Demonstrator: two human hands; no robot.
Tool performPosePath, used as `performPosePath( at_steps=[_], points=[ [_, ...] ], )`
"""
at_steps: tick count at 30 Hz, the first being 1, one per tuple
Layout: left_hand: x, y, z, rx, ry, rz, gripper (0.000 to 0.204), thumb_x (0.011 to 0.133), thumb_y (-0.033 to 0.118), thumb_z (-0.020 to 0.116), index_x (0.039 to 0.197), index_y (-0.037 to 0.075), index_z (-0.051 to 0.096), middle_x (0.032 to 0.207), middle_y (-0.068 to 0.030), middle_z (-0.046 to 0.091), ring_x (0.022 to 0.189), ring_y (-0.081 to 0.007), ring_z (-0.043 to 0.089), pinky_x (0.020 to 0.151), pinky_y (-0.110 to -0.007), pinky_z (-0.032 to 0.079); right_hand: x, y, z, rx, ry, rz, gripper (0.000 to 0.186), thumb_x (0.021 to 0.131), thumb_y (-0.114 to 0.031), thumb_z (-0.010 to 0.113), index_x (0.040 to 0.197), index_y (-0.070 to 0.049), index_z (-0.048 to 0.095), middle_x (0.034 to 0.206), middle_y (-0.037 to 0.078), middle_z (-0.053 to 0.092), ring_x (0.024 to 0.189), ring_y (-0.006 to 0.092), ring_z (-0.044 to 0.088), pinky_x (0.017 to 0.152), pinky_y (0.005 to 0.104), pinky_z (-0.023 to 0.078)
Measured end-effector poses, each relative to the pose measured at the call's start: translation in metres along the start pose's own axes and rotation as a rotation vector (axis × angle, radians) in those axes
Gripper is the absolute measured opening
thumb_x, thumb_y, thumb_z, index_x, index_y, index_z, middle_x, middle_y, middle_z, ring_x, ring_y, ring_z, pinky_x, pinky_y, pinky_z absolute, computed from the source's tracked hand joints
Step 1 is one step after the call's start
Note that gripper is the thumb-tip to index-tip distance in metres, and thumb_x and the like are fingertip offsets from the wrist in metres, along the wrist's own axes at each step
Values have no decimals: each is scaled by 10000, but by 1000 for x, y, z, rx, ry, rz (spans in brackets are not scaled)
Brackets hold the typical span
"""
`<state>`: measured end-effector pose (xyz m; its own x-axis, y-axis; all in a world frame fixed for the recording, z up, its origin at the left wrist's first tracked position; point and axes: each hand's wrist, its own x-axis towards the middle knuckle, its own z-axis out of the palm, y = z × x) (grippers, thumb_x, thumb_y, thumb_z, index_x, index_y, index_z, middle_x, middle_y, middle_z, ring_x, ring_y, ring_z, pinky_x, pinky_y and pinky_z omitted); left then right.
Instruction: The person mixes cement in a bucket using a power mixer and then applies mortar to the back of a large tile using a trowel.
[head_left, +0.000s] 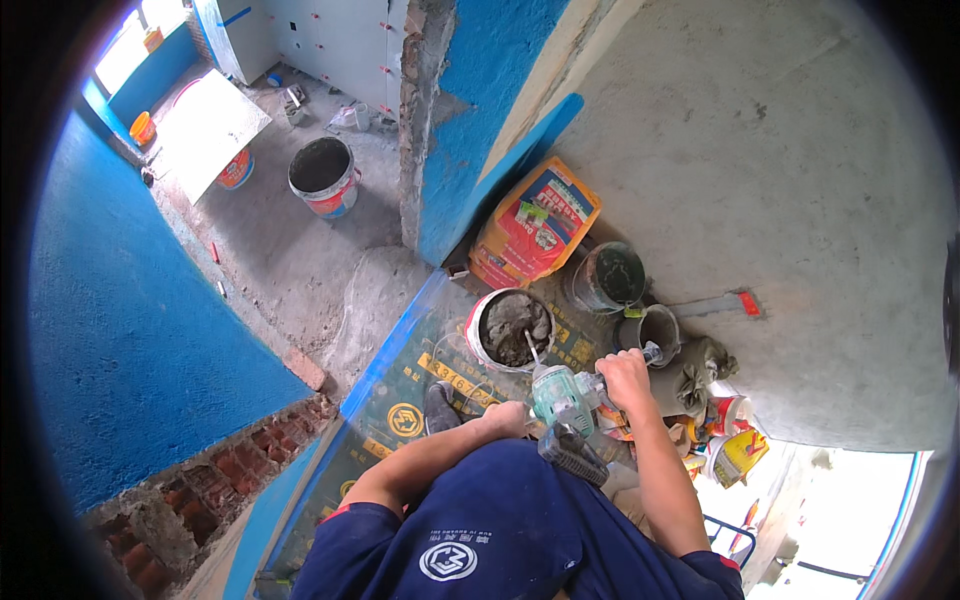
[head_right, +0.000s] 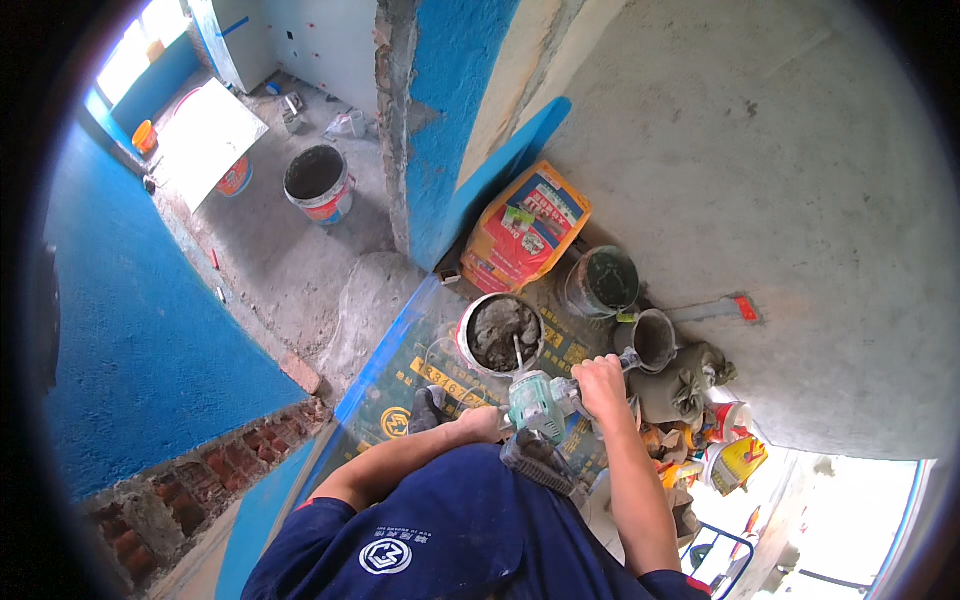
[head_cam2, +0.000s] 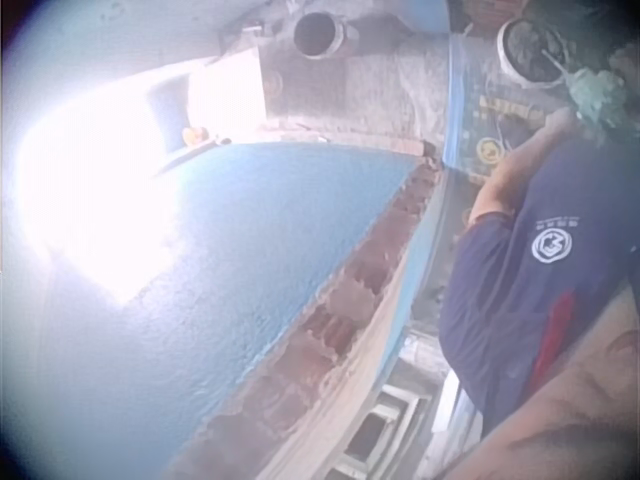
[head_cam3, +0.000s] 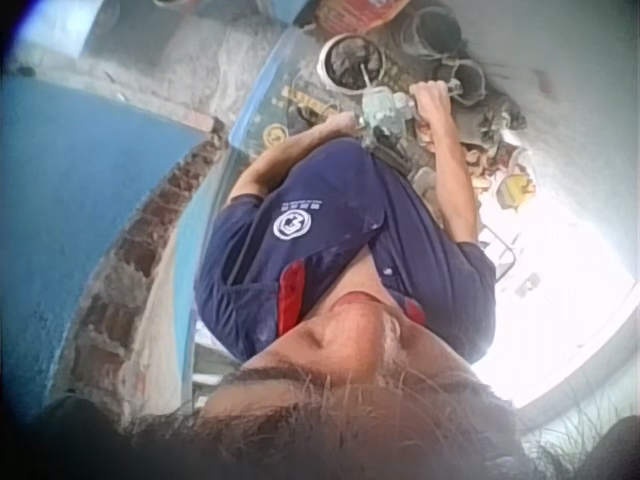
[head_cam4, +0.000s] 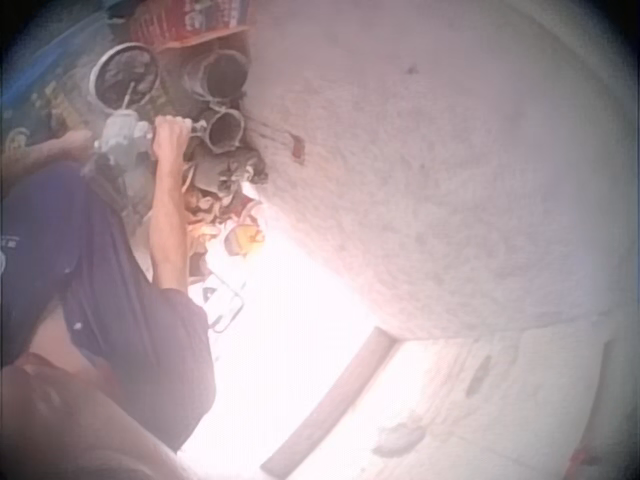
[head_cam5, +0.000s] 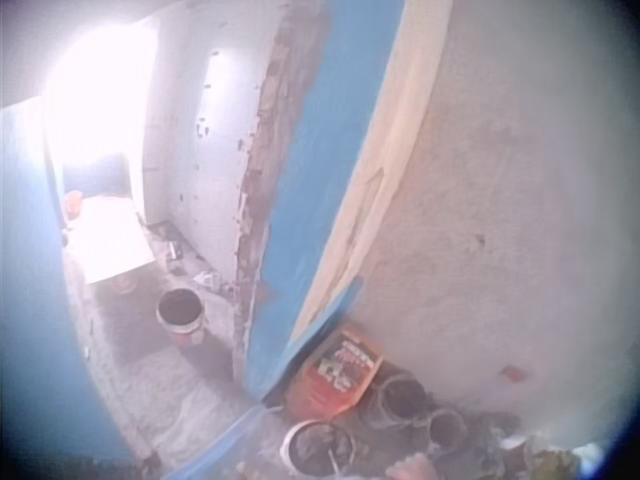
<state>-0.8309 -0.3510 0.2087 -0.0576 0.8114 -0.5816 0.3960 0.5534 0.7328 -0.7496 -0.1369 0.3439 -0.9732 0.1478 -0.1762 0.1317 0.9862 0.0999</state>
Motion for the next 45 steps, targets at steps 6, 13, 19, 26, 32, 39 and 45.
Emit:
performPosePath(
  at_steps=[6,13,19,26,32,39,45],
  points=[
    [-8,7,-9,31,-43,-28,531,748,479,639,1029,29,643,1022,-167,654,959,-323,631,824,-428,494,-15,-1,5,39,18,59,86,670,-48,567,638,-127,576,655,44,567,713,243,568,709,379,395],
    [-12,6,-10,85,-28,90,539,794,503,597,1045,27,620,1001,-173,653,938,-326,633,804,-431,497,-38,-6,11,100,25,156,75,687,-55,564,664,-124,582,669,47,570,724,247,571,713,381,396],
    [-7,4,-5,179,-122,34,497,791,479,595,1029,43,633,949,-185,662,920,-346,632,786,-448,487,-64,-7,29,153,23,225,81,709,-55,556,705,-126,595,680,46,573,731,249,568,712,380,394],
    [-7,-11,16,99,-170,68,412,810,406,595,1032,59,620,974,-163,655,937,-340,623,789,-454,489,-70,-11,54,190,-23,266,93,721,-56,550,721,-132,603,699,48,578,756,237,567,729,374,388],
    [3,-27,28,200,-189,-43,410,809,391,584,1048,57,597,971,-161,659,930,-332,629,774,-452,497,-92,-26,105,218,-169,344,118,748,-69,549,794,-159,610,805,36,612,816,236,584,770,386,391],
    [42,-64,83,396,-320,-82,281,791,266,552,969,87,674,946,-123,677,919,-305,644,776,-423,509,-152,-51,193,398,-411,524,192,763,-84,550,919,-188,594,933,35,625,932,229,614,820,405,414],
    [80,-79,86,579,-452,-348,402,826,331,586,1153,98,588,1104,-108,636,1022,-325,608,848,-421,491,-155,-53,250,523,-429,593,184,794,-107,521,952,-172,589,982,48,628,932,246,623,805,422,434]
  ],
)
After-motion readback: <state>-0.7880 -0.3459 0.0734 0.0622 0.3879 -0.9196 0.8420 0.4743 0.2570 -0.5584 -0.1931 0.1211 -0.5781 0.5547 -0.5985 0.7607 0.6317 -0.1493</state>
